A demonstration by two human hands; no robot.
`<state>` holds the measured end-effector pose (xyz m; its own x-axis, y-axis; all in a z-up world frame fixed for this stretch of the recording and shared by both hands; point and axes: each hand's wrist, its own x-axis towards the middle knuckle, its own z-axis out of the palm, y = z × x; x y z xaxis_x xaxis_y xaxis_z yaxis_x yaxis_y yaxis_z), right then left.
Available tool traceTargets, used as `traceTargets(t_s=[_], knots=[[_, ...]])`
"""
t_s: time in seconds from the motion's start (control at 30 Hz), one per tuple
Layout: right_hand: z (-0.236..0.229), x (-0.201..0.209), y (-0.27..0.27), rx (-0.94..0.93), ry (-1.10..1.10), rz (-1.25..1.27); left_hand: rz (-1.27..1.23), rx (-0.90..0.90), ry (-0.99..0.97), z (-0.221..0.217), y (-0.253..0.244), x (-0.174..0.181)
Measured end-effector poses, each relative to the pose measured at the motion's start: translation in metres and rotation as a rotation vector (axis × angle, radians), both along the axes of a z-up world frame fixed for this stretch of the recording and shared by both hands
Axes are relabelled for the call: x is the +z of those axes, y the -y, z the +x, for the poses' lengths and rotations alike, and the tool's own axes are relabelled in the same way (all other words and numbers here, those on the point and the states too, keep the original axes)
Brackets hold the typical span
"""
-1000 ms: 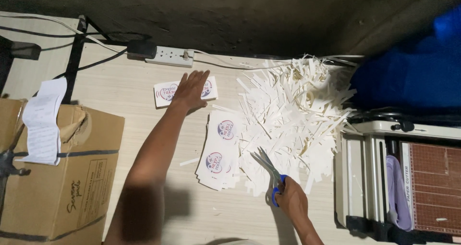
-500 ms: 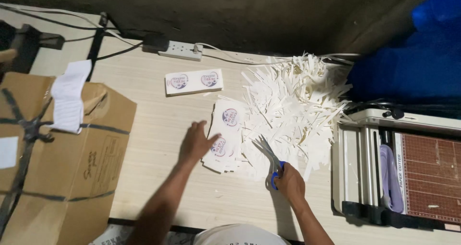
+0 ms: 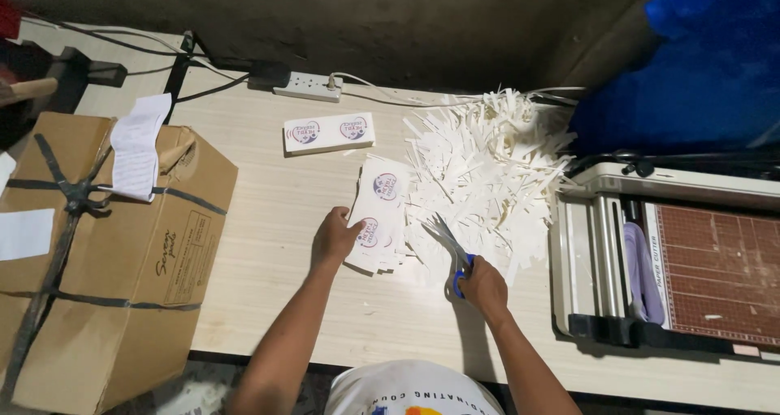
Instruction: The person uses blue-handled scissors to cut a sheet of paper printed with multiple circular logos into individual pieces. They hold the paper with their left hand and cut with their right hand, placing the cut pieces on the table.
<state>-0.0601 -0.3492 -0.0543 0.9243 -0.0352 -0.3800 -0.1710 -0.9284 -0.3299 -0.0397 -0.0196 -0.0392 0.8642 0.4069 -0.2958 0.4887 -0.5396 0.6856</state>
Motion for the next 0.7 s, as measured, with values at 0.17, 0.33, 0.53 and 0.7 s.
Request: traceTargets(t_s=[0.17, 0.33, 0.53, 0.7], knots=[[0.0, 0.0, 0.0, 0.005, 0.015, 0.006, -0.006, 0.025, -0.099, -0.002, 0.004, 0.02], [0.001, 0.001, 0.0, 0.019, 0.017, -0.004, 0.009, 0.027, -0.08, 0.0, -0.001, 0.004], [-0.001, 0.013, -0.005, -0.007, -0.033, -0.001, 0.043, -0.023, 0.118, -0.01, -0.002, 0.015], [0.001, -0.004, 0.004, 0.057, 0.024, -0.011, -0.081, 0.045, 0.159, -0.003, -0.008, -0.004]])
